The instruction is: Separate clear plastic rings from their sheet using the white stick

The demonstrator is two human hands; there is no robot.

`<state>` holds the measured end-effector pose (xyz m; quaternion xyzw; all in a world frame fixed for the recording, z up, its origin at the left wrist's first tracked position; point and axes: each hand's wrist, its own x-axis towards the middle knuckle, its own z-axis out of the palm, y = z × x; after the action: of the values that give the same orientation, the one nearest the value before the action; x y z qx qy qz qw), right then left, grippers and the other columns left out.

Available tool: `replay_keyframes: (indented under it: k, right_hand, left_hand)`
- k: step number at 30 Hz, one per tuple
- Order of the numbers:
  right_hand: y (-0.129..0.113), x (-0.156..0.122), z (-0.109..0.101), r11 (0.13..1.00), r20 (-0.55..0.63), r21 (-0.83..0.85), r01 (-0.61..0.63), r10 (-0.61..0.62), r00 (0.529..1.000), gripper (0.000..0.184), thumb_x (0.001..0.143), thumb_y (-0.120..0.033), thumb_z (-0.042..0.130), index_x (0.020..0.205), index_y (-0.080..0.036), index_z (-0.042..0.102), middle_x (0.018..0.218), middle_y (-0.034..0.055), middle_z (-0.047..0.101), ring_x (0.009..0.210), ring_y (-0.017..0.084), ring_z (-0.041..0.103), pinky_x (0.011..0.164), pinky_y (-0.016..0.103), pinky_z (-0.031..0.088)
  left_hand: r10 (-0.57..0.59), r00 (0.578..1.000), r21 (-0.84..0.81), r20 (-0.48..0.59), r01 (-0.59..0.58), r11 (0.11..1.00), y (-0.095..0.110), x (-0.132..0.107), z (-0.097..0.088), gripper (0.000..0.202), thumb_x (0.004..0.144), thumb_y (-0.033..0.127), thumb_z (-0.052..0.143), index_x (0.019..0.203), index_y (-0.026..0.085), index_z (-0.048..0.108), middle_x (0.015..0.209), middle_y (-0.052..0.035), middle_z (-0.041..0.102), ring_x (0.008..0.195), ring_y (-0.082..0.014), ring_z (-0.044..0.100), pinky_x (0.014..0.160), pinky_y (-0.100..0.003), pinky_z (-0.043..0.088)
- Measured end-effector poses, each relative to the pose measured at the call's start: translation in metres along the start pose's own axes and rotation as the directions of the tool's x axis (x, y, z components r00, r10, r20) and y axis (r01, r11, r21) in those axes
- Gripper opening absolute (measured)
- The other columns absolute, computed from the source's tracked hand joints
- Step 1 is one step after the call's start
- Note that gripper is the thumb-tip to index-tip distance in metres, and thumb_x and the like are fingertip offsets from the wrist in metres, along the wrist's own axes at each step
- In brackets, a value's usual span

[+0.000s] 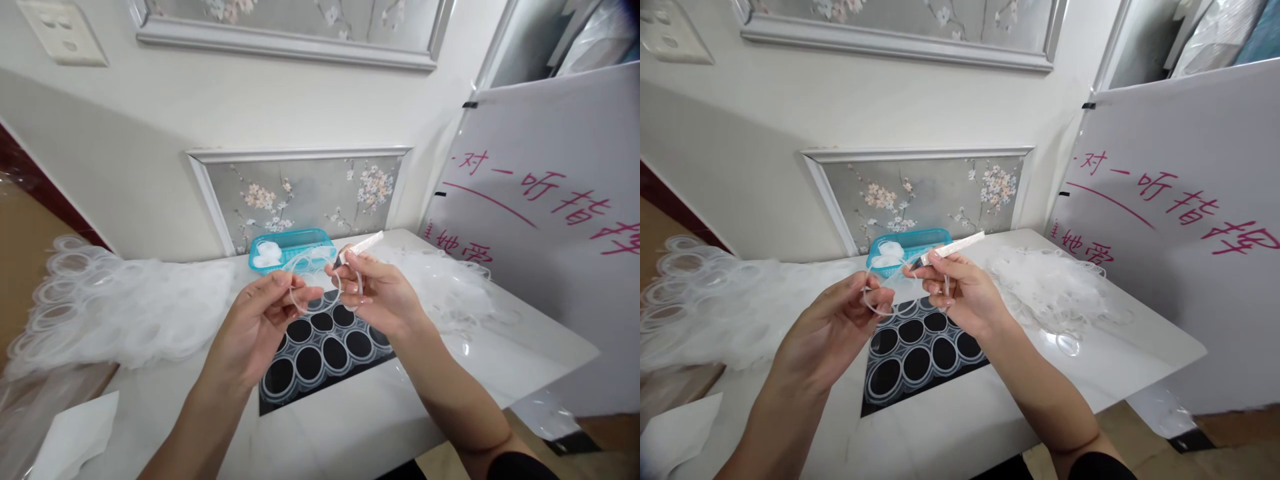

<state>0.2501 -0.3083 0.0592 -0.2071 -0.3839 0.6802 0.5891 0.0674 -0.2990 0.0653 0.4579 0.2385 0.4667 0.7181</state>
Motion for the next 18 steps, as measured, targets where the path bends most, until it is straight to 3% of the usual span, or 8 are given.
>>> replay_keyframes:
  k: [18]
  right_hand:
    - [-0.0012,-0.0038,0.0038,0.995,0.0,0.088,-0.055,0.055,0.998,0.01,0.077,-0.024,0.065,0.07,-0.018,0.068,0.07,0.0028,0.069,0.046,0.004,0.04,0.034,0.014,0.023]
  left_hand:
    - [-0.041,0.999,-0.053,0.011,0.041,0.998,0.0051,-0.0048,0.0016,0.016,0.079,0.03,0.064,0.074,0.015,0.066,0.066,-0.0036,0.07,0.062,-0.0109,0.062,0.064,-0.018,0.048]
